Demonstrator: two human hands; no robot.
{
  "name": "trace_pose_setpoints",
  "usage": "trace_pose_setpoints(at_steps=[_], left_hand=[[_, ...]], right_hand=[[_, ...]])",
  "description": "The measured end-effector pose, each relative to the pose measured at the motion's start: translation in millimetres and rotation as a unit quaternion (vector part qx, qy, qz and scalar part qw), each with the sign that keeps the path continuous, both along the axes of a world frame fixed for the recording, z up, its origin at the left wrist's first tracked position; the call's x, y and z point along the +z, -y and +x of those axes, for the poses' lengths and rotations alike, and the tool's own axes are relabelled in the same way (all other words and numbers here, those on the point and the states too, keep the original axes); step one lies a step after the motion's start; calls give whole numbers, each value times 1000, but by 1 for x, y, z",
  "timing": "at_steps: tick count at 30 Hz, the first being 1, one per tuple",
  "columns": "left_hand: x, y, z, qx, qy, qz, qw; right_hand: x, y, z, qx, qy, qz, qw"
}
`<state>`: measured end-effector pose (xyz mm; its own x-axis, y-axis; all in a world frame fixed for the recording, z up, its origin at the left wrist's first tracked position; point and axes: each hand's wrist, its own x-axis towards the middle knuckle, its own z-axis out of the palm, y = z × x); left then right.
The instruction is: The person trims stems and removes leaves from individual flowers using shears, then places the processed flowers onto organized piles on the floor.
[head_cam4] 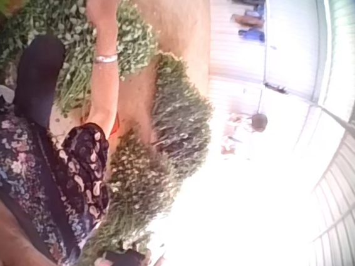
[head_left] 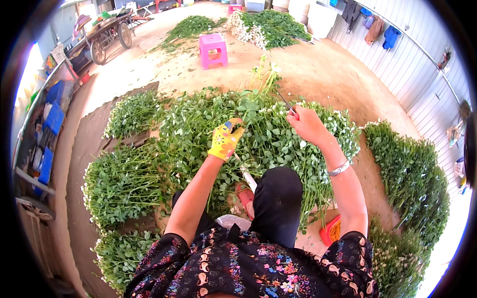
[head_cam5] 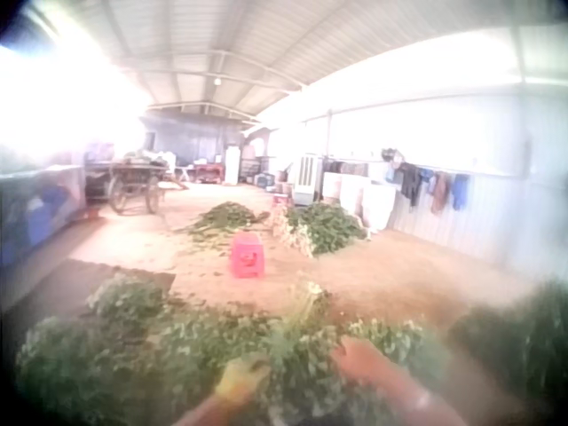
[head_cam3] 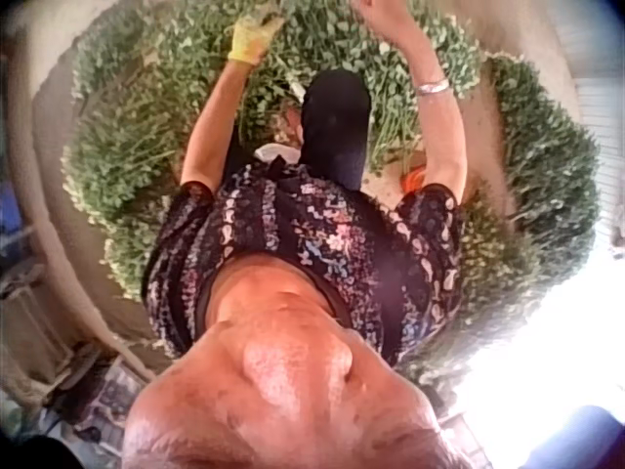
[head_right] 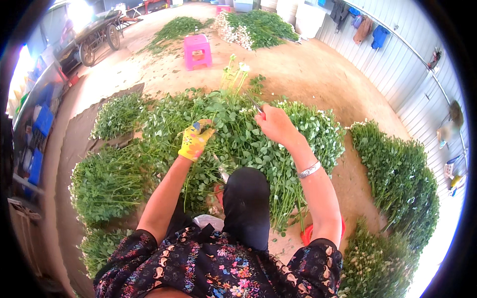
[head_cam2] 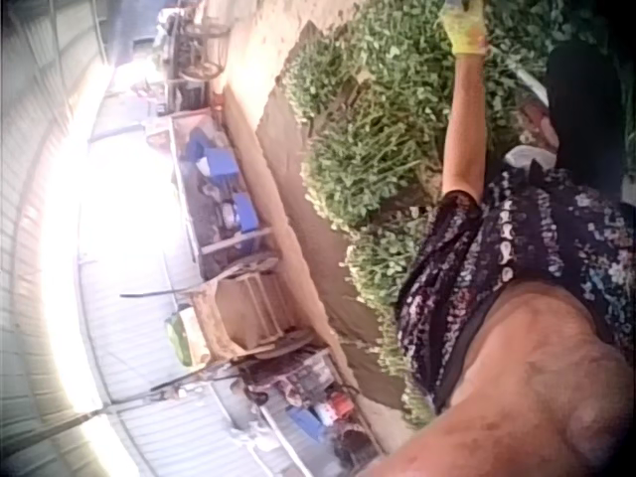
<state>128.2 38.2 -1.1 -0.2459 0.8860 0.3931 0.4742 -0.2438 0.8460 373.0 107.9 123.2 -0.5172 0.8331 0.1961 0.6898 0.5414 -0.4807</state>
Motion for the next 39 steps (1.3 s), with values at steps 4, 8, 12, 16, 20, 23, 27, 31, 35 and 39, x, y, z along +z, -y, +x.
trace_pose_setpoints(at_steps=[4,8,12,16,20,23,27,31,35,39], left_hand=[[2,4,4,40,-59,47,996],[11,11,7,53,-94,39,993],[0,12,-1,84,-148,92,981],[12,18,3,106,-231,75,964],[9,17,1,129,-298,71,943],[5,16,-1,132,-340,81,928],[5,17,-2,131,-379,61,914],[-2,17,-5,133,-399,70,905],[-4,19,-7,130,-388,76,909],[2,20,-3,106,-362,45,925]], right_hand=[[3,5,-7,-7,27,84,996],[6,5,-10,-16,69,108,992],[2,6,-11,-27,95,140,985],[5,6,-3,-68,135,215,965],[20,4,-4,-84,206,301,927],[25,-6,0,-70,245,341,905],[29,-10,-3,-31,252,366,895],[30,-13,-2,-17,286,326,901],[28,-12,4,-33,302,299,904],[25,-12,8,-58,301,375,875]])
